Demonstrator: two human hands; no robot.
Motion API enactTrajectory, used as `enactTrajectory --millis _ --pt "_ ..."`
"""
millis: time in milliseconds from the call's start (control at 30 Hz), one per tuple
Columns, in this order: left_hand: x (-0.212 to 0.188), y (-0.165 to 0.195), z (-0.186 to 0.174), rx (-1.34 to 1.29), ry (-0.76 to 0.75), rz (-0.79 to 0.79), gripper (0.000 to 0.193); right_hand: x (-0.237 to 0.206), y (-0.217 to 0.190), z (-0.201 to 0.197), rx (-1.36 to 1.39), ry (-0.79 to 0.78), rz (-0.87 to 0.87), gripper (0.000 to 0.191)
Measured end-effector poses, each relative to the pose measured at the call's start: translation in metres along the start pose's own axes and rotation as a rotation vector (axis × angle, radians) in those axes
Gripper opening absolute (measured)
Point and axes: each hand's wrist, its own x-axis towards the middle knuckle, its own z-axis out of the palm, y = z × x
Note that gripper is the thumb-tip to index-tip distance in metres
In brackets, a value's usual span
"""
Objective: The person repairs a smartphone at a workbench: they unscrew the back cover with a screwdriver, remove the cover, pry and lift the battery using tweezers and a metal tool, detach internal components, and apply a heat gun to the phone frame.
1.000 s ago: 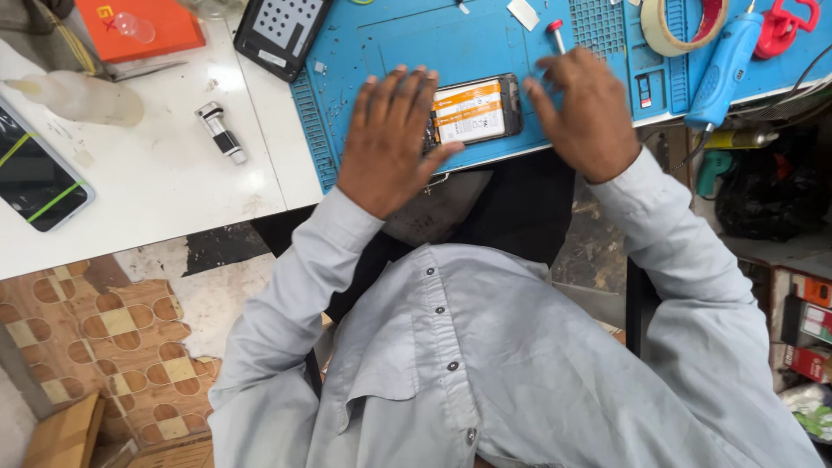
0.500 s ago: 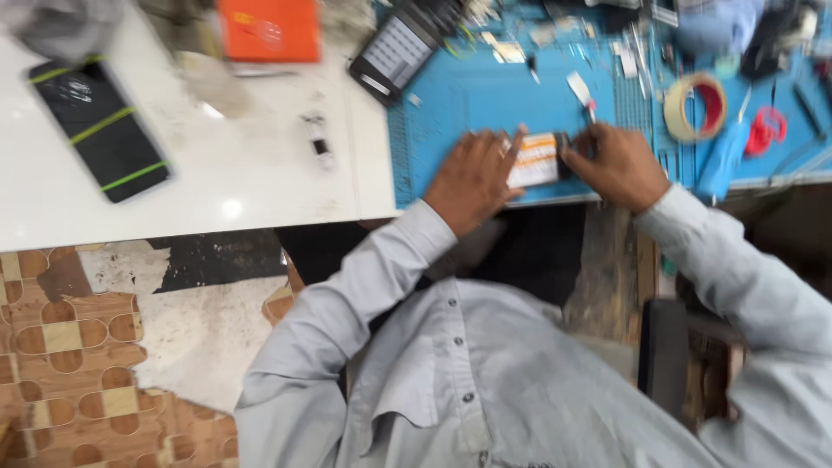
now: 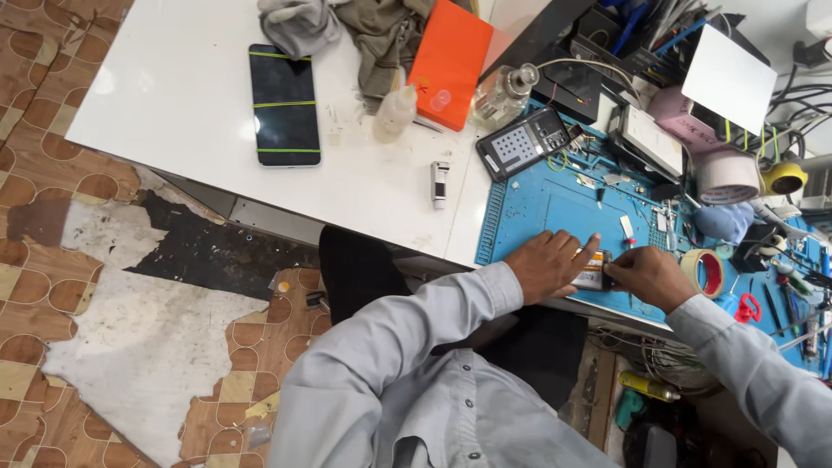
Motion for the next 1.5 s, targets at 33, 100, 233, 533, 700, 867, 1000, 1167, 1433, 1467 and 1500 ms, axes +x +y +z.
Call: enactTrajectory --millis 33,100,233,533,700,867,1000,1167,1433,1467,1500 --pt "-0.002 -0.001 0.0 0.002 0.01 0.003 0.1 0.0 -0.006 0.001 -0.039 -0.007 -0.008 0.039" --pt "-0.004 -0.001 0.0 0.009 0.006 0.002 0.101 0.001 -0.015 0.0 -0.114 -0.018 -0.024 0.038" --pt "-0.004 -0.002 -0.002 0.004 0.004 0.003 0.1 -0.001 -0.029 0.007 -0.354 0.084 -0.127 0.038" --pt "0.004 -0.002 -0.001 0.007 0.002 0.01 0.104 -0.007 -0.035 0.014 -0.428 0.099 -0.183 0.038" --pt "0.007 0.001 0.001 0.0 -0.011 0.006 0.106 -0.009 -0.036 0.017 -0.461 0.108 -0.213 0.035" --pt "0.011 0.007 0.002 0.021 -0.014 0.013 0.105 -0.013 -0.03 0.015 -0.483 0.075 -0.202 0.032" --pt "0.013 0.011 0.001 0.033 -0.027 0.021 0.104 -0.018 -0.023 0.017 -0.465 0.112 -0.208 0.032" --pt "0.016 0.017 -0.002 0.039 -0.018 0.029 0.104 -0.023 -0.013 0.015 -0.416 0.168 -0.243 0.028" --pt "0.023 0.022 -0.006 0.033 -0.034 0.021 0.104 -0.03 0.001 0.012 -0.351 0.21 -0.231 0.038" --pt "0.024 0.022 -0.006 0.04 -0.025 0.021 0.104 -0.03 0.003 0.011 -0.348 0.21 -0.213 0.042" --pt "0.025 0.022 -0.006 0.047 -0.018 0.023 0.104 -0.031 0.004 0.01 -0.342 0.21 -0.193 0.045"
